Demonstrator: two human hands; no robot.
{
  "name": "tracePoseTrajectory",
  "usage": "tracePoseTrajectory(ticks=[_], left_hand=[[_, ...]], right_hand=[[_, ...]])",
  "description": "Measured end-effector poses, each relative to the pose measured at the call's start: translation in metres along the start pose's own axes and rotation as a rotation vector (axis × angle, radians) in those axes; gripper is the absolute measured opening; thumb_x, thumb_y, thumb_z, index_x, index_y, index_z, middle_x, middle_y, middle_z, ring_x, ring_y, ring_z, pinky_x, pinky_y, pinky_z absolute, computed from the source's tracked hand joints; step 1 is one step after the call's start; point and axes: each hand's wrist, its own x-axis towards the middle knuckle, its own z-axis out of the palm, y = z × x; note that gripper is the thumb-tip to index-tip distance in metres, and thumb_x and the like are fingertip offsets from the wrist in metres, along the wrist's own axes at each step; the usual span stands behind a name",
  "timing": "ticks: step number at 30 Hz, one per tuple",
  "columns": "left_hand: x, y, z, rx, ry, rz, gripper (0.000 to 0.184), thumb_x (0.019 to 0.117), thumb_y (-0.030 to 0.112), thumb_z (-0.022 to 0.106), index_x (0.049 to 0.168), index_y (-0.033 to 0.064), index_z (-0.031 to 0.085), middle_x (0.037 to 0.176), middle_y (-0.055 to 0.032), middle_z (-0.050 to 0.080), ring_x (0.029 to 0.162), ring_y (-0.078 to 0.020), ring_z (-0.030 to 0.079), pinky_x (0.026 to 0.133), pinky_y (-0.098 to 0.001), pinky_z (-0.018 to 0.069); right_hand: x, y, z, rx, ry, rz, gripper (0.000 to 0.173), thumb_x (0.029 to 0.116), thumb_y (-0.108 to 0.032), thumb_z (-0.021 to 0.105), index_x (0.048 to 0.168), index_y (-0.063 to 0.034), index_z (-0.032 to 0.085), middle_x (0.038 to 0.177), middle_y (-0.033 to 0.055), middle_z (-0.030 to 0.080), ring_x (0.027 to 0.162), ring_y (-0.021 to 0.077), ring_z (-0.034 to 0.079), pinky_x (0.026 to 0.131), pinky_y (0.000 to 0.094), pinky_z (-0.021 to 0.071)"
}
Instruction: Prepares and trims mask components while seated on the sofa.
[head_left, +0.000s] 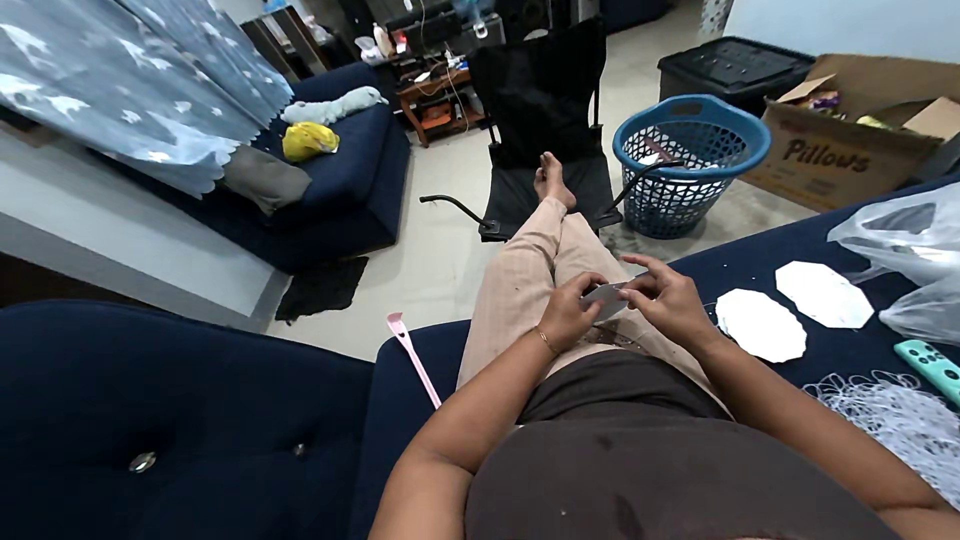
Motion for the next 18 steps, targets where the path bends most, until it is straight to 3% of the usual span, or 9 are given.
tracePoseTrajectory(ticks=[9,12,15,18], left_hand=[[0.0011,0.0032,-0.0018,0.055,-0.037,-0.007,0.038,0.0931,0.002,0.063,0.13,-0.0064,0.061,0.105,-0.0188,0.07,0.094,-0.0229,0.069,0.089,-0.0364,0.0566],[0.0006,0.0044,-0.0021,0.095,-0.05,0.042,0.042,0.0933,0.001,0.064,0.134,-0.0055,0.061,0.112,-0.0208,0.07,0.097,-0.0255,0.069,0.091,-0.0383,0.0563],[0.001,0.0018,-0.0016,0.103,-0.049,0.106,0.039,0.0928,-0.002,0.064,0.131,-0.004,0.064,0.118,-0.0218,0.07,0.106,-0.0274,0.069,0.098,-0.0397,0.0551],[0.0013,-0.0019,-0.0001,0.133,-0.039,0.148,0.031,0.0915,-0.002,0.065,0.122,-0.003,0.071,0.109,-0.0216,0.07,0.099,-0.0283,0.07,0.093,-0.0413,0.0564]], right_hand=[[0.0,-0.0047,0.0022,-0.012,0.008,0.027,0.046,0.0926,-0.005,0.067,0.137,0.0004,0.057,0.088,0.0064,0.074,0.071,0.0127,0.071,0.071,0.0312,0.0606],[0.0005,-0.0034,0.003,-0.008,0.0,0.004,0.047,0.0925,-0.006,0.067,0.138,0.0006,0.056,0.087,0.0061,0.075,0.071,0.0126,0.071,0.07,0.0314,0.0609],[0.0011,-0.0035,0.0038,-0.007,-0.004,-0.002,0.048,0.092,-0.004,0.066,0.139,0.0015,0.055,0.086,0.0068,0.074,0.07,0.0134,0.071,0.069,0.0324,0.0607],[0.0008,-0.0026,0.0038,-0.002,-0.007,0.004,0.048,0.0916,-0.004,0.066,0.138,0.0009,0.056,0.086,0.0069,0.074,0.069,0.0136,0.07,0.068,0.0324,0.0606]])
